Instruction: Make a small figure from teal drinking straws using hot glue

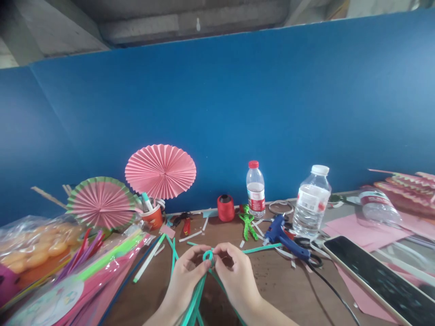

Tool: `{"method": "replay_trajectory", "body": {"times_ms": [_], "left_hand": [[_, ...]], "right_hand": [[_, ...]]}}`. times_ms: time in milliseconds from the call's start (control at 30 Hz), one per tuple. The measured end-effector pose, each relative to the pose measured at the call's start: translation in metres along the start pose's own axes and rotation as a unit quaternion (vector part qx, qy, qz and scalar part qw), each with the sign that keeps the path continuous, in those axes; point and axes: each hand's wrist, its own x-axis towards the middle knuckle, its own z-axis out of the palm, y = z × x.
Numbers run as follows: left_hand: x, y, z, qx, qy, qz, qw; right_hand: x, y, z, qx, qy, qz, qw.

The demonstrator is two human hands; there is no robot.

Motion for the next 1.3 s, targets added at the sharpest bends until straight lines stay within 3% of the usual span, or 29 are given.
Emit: {"method": "replay_trajectory", "body": {"times_ms": [267, 467, 567, 667, 767, 900, 1067, 1200, 1300], "left_hand": [[0.004, 0.003, -0.003, -0.086, -0.008, -0.015, 0.996], [0.012, 0.007, -0.013, -0.100, 0.029, 0.009, 0.995], [0.015, 0.009, -0.016, -0.081, 0.048, 0.015, 0.995], [0.014, 0.016, -0.014, -0.070, 0.029, -0.013, 0.997], [0.010, 0.027, -0.010, -0.042, -0.005, -0.034, 0.999], [0.003, 0.046, -0.004, -0.018, -0.023, -0.028, 0.999], [-0.015, 0.085, 0.012, 0.018, -0.050, 0.037, 0.998], [-0.036, 0.116, 0.026, 0.066, -0.089, 0.049, 0.993], [-0.048, 0.130, 0.032, 0.063, -0.095, 0.033, 0.993]], "right_hand": [[0.013, -0.001, -0.006, 0.175, -0.017, 0.076, 0.981], [0.022, -0.011, -0.008, 0.146, -0.212, 0.182, 0.949], [0.021, -0.013, -0.004, 0.104, -0.211, 0.194, 0.952], [0.019, -0.018, -0.002, 0.083, -0.180, 0.189, 0.962], [0.018, -0.024, -0.003, 0.066, -0.161, 0.170, 0.970], [0.018, -0.035, -0.005, 0.043, -0.151, 0.089, 0.984], [0.018, -0.060, -0.011, 0.023, -0.127, -0.012, 0.992], [0.015, -0.082, -0.018, 0.002, -0.125, -0.083, 0.989], [0.012, -0.094, -0.022, 0.004, -0.132, -0.098, 0.986]]}}
